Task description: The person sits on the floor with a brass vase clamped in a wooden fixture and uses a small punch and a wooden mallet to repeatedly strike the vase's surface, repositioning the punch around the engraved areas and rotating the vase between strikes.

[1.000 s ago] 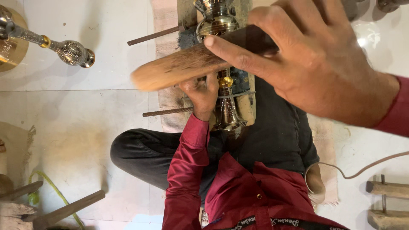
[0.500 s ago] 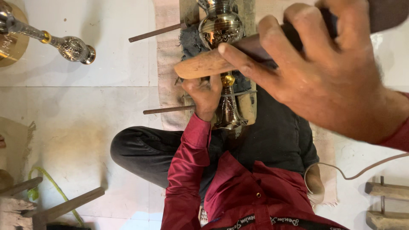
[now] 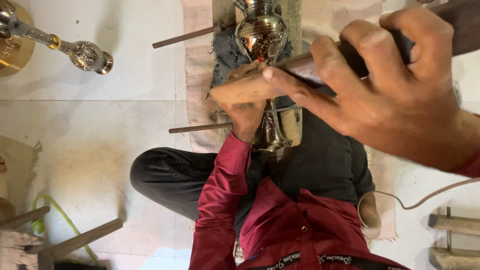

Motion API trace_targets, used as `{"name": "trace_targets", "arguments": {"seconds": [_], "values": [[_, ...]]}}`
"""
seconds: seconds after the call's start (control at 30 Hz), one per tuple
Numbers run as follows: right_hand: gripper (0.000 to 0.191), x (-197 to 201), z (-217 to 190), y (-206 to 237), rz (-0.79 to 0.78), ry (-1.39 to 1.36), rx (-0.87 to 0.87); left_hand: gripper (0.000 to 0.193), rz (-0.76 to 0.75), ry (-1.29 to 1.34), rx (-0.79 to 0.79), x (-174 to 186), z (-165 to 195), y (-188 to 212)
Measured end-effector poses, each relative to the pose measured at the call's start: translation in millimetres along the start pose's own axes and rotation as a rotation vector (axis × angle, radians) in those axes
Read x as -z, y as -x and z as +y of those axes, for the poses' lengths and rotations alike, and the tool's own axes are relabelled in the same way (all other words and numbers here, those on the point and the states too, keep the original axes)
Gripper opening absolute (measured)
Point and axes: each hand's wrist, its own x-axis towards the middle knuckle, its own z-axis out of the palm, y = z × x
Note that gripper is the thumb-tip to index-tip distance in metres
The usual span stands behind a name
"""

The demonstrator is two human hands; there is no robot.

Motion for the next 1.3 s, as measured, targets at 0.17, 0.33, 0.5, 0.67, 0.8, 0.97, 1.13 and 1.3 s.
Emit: {"name": "trace_targets", "arguments": {"seconds": [0.17, 0.33, 0.5, 0.67, 0.8, 0.97, 1.13, 1.3], "values": [[0.039, -8.5, -0.7, 14.5, -0.054, -0.081, -0.034, 0.033, 0.14, 0.106, -0.125, -4.2, -5.3, 12.1], [0.05, -16.3, 0.6, 33.1, -0.078, -0.196, -0.155, 0.016, 0.162, 0.027, -0.054, 5.3, -16.8, 1.0], [0.063, -33.8, 3.7, 45.2, -0.309, -0.292, -0.226, 0.019, -0.033, 0.07, -0.065, 18.5, -15.5, -33.6], [0.063, -62.2, -0.7, 45.7, -0.234, -0.547, -0.33, 0.014, -0.237, 0.046, -0.154, 30.0, 2.0, -61.1], [0.055, -65.3, -2.6, 51.2, -0.158, -0.536, -0.349, 0.025, -0.322, 0.211, -0.069, 36.2, 13.5, -70.7], [0.053, -66.9, -2.2, 51.5, -0.193, -0.597, -0.364, 0.019, -0.332, 0.229, -0.065, 36.0, 17.0, -73.7], [0.034, -61.5, 1.9, 50.0, -0.194, -0.8, -0.476, 0.02, -0.316, 0.206, -0.088, 35.8, 16.2, -74.0], [0.04, -52.0, 0.8, 40.6, -0.196, -0.858, -0.474, 0.016, -0.304, 0.152, -0.101, 36.4, 17.2, -70.9]]}}
